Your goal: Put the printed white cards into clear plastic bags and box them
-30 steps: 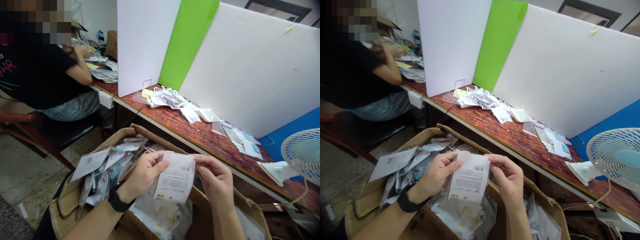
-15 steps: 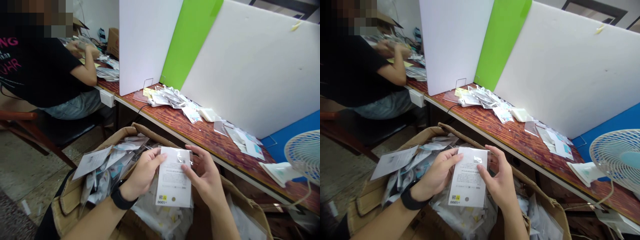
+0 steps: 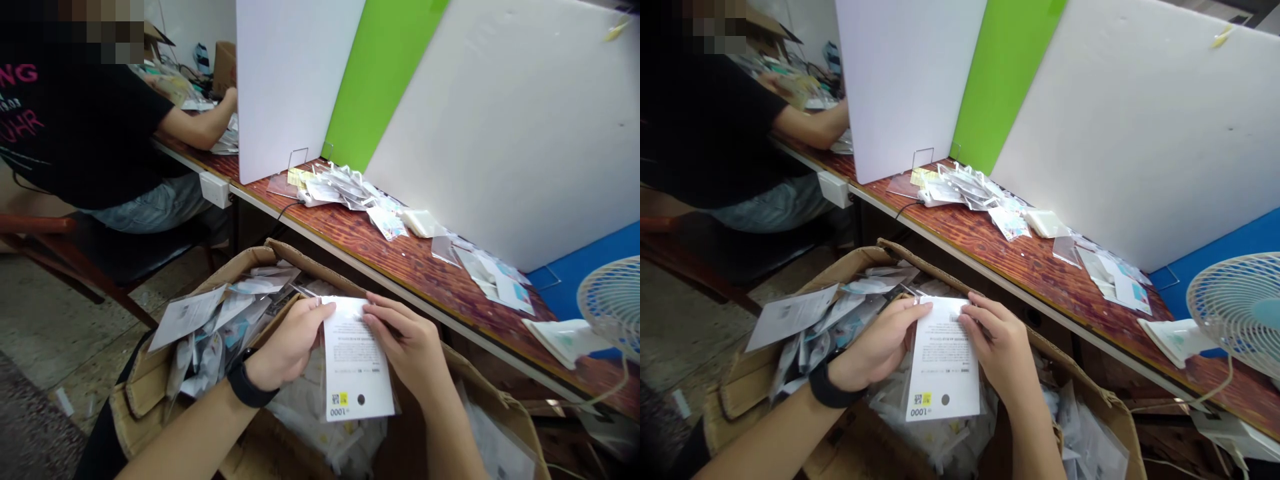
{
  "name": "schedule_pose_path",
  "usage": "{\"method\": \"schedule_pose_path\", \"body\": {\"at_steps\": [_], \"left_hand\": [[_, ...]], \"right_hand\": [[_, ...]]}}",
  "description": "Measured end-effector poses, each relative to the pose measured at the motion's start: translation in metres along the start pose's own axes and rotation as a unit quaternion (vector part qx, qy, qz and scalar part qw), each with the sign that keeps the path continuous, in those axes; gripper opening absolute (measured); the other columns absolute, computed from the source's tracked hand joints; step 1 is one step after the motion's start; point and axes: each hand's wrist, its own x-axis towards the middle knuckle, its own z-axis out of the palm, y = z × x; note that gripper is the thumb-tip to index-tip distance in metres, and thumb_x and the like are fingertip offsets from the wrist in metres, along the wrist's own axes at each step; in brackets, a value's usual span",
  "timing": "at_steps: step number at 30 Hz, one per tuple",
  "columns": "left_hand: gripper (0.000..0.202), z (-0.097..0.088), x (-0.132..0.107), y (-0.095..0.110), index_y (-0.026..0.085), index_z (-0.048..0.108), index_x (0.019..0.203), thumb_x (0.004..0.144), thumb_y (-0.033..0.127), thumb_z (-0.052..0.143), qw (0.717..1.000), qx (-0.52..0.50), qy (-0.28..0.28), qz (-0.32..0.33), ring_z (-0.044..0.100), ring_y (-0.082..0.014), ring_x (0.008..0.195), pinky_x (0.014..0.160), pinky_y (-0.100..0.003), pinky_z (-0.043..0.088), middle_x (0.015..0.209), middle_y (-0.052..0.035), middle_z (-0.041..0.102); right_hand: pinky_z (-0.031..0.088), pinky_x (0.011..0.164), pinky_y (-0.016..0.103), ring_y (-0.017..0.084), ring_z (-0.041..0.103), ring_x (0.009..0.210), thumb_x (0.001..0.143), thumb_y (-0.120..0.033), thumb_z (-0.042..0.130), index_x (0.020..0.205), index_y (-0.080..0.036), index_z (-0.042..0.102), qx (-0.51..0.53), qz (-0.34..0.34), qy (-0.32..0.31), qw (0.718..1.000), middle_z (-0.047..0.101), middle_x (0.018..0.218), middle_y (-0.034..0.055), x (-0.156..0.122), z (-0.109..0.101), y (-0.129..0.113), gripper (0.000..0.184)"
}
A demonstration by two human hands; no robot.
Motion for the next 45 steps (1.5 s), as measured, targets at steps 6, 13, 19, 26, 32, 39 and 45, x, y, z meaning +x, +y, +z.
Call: {"method": "schedule_pose_path", "body": {"at_steps": [6, 13, 19, 26, 32, 39, 45], "left_hand": [[0.019, 0.007, -0.006, -0.001, 0.013, 0.062, 0.09, 0.077, 0.028, 0.064, 0.997, 0.002, -0.08, -0.004, 0.062, -0.0149, 0.065, 0.061, -0.025, 0.049, 0.074, -0.0045, 0.067], [0.023, 0.002, -0.006, -0.003, 0.013, 0.06, 0.09, 0.068, 0.008, 0.061, 0.994, 0.09, -0.049, -0.031, 0.066, -0.0219, 0.071, 0.065, -0.033, 0.051, 0.081, -0.0068, 0.069], [0.029, 0.003, -0.012, -0.001, 0.016, 0.058, 0.09, 0.064, 0.004, 0.061, 0.98, 0.167, -0.108, -0.031, 0.064, -0.0199, 0.074, 0.063, -0.029, 0.049, 0.086, -0.0052, 0.068], [0.031, -0.002, -0.006, 0.003, 0.014, 0.059, 0.095, 0.065, 0.007, 0.065, 0.985, 0.133, -0.102, -0.043, 0.064, -0.019, 0.072, 0.064, -0.03, 0.05, 0.089, -0.008, 0.068], [0.033, -0.013, -0.006, 0.015, 0.012, 0.06, 0.097, 0.065, 0.006, 0.067, 0.991, 0.058, -0.113, -0.052, 0.066, -0.0206, 0.074, 0.068, -0.032, 0.051, 0.087, -0.0102, 0.07], [0.032, -0.018, -0.002, 0.023, 0.015, 0.057, 0.099, 0.069, 0.011, 0.068, 0.998, 0.037, 0.009, 0.056, 0.066, -0.0218, 0.077, 0.07, -0.032, 0.052, 0.092, -0.0085, 0.071], [0.035, -0.007, -0.005, 0.011, 0.018, 0.058, 0.105, 0.072, 0.014, 0.068, 0.986, 0.097, -0.055, 0.126, 0.062, -0.0231, 0.097, 0.08, -0.03, 0.049, 0.108, -0.0066, 0.068]], "right_hand": [[0.053, 0.075, 0.033, 0.021, 0.067, 0.085, 0.088, -0.018, 0.05, 0.086, -0.016, 0.065, -0.105, -0.097, 0.004, 0.99, 0.072, 0.094, 0.01, 0.0, 0.003, 0.003, 0.015], [0.048, 0.06, 0.029, 0.019, 0.065, 0.068, 0.09, -0.019, 0.045, 0.081, -0.016, 0.059, -0.147, -0.1, 0.019, 0.984, 0.07, 0.076, 0.0069, 0.0, 0.009, 0.001, 0.016], [0.046, 0.051, 0.028, 0.016, 0.061, 0.052, 0.091, -0.022, 0.042, 0.081, -0.019, 0.055, -0.126, -0.028, 0.008, 0.992, 0.065, 0.062, 0.0018, 0.001, -0.002, 0.008, 0.016], [0.053, 0.081, 0.04, 0.024, 0.063, 0.098, 0.083, -0.009, 0.053, 0.095, -0.024, 0.061, -0.061, -0.158, 0.011, 0.986, 0.069, 0.102, 0.0066, -0.001, -0.018, 0.004, 0.021], [0.046, 0.099, 0.048, 0.027, 0.055, 0.115, 0.079, -0.005, 0.057, 0.112, -0.018, 0.06, -0.169, -0.291, -0.006, 0.942, 0.065, 0.116, 0.0092, -0.008, -0.014, -0.002, 0.036], [0.052, 0.088, 0.046, 0.026, 0.064, 0.095, 0.075, -0.005, 0.06, 0.091, -0.024, 0.064, -0.075, -0.146, 0.167, 0.972, 0.071, 0.095, 0.0063, -0.008, -0.012, -0.006, 0.025], [0.057, 0.074, 0.036, 0.023, 0.066, 0.085, 0.08, -0.034, 0.062, 0.085, -0.022, 0.058, 0.258, 0.192, 0.088, 0.943, 0.066, 0.097, 0.0073, -0.004, 0.004, -0.015, 0.013]]}}
